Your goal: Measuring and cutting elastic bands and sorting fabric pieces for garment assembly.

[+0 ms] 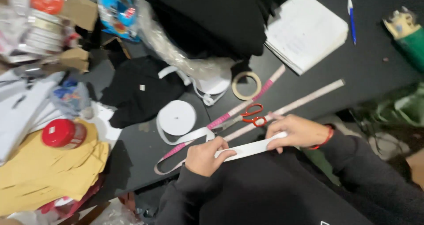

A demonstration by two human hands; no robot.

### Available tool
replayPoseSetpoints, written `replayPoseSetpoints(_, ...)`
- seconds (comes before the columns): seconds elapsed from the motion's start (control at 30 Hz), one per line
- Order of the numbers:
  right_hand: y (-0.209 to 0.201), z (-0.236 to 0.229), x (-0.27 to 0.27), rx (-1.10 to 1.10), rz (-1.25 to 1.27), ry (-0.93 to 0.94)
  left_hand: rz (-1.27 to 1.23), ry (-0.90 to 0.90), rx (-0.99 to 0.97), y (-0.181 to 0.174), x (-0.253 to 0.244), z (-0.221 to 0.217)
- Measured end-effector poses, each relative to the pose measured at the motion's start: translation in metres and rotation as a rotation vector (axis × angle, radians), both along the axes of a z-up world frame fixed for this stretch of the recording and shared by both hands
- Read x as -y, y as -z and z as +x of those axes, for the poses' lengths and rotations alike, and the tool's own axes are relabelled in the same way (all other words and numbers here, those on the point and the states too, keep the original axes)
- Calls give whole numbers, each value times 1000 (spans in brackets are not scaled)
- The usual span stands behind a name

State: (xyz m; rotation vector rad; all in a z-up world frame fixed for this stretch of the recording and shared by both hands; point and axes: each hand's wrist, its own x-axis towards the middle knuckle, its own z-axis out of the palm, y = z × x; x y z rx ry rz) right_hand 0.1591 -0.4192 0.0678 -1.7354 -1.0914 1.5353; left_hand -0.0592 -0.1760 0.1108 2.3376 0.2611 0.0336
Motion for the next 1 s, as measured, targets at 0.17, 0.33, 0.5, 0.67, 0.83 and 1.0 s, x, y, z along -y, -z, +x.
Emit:
replayPoseSetpoints(0.17, -1, 2, 18, 517, 223, -22, -69, 39, 30, 35, 17, 2)
replayPoseSetpoints(0.33, 0, -48, -42, 160, 455, 39, -79, 155, 227, 28, 18, 16)
replayPoseSetpoints(0.5, 8, 14, 2, 161, 214, -106, 53, 144, 199, 30, -12, 3)
replayPoseSetpoints(0.67, 20, 38, 71, 208, -104, 104, -42, 84, 30, 44, -5, -10)
replayPoseSetpoints(0.83, 67, 77, 141, 245, -166, 621, 22, 133, -113, 81, -19, -40)
replayPoseSetpoints(1.0, 112, 116, 177, 392, -371, 1111, 302, 86, -129, 94, -34, -62)
